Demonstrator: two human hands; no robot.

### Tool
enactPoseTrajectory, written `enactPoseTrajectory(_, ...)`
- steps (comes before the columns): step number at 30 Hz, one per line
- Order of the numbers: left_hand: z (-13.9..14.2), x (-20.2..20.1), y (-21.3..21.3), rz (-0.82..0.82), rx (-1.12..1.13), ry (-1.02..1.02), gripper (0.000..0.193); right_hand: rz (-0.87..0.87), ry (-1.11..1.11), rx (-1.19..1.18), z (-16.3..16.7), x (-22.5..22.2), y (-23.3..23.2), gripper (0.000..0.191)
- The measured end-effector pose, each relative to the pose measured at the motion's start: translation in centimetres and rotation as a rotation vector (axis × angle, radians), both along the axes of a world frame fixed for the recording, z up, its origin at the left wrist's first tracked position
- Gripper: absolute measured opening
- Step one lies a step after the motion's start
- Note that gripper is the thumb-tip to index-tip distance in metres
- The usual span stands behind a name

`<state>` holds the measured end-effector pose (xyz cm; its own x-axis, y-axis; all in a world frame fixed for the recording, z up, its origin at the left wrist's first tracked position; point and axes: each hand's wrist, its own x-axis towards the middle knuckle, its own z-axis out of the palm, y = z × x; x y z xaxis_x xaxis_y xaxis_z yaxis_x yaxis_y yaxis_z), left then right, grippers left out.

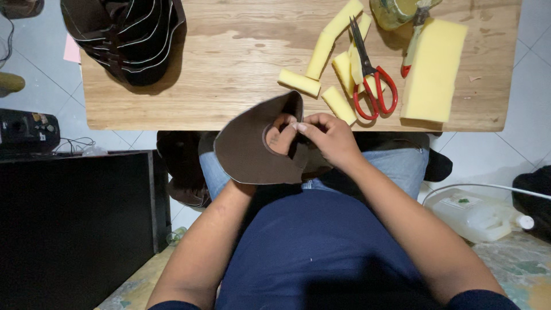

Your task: The person cuts yellow foam strips into smaller pieces with red-handled scissors on a wooden workbench. They then pick up a brown shoe upper, insert the cut foam pieces into it, and press and adjust the foam inside the shoe with their hands.

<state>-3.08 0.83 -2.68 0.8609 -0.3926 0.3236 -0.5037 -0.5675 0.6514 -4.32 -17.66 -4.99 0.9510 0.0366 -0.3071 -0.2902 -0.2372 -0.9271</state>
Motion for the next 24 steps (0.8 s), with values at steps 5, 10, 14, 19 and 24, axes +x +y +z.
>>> enactPoseTrajectory(5,2.3,-0.3,-0.2,0.06,-0.086,0.244,0.022,-0.028,-0.12,-0.142,0.1,0.4,0.3,0.023)
enactPoseTrajectory(10,2.8,-0.2,-0.3,0.021,-0.076,0.058,0.025,-0.047,-0.264,-0.342,0.5,0.9,1.0,0.021)
enactPoseTrajectory(14,2.5,-0.1,-0.1,0.057,-0.082,0.137,0.027,0.087,-0.112,-0.066,0.9,1.6,0.4,0.021)
enactPoseTrajectory(19,2.2,-0.2,0.8,-0.088,0.307,-0.086,0.025,0.043,-0.344,-0.362,0.9,1.7,1.0,0.025)
enactPoseTrajectory(24,0.4,0.0,0.7,0.031,0.069,-0.003,0.019,0.052,-0.241,-0.262,1.1,2.0,1.2,0.027)
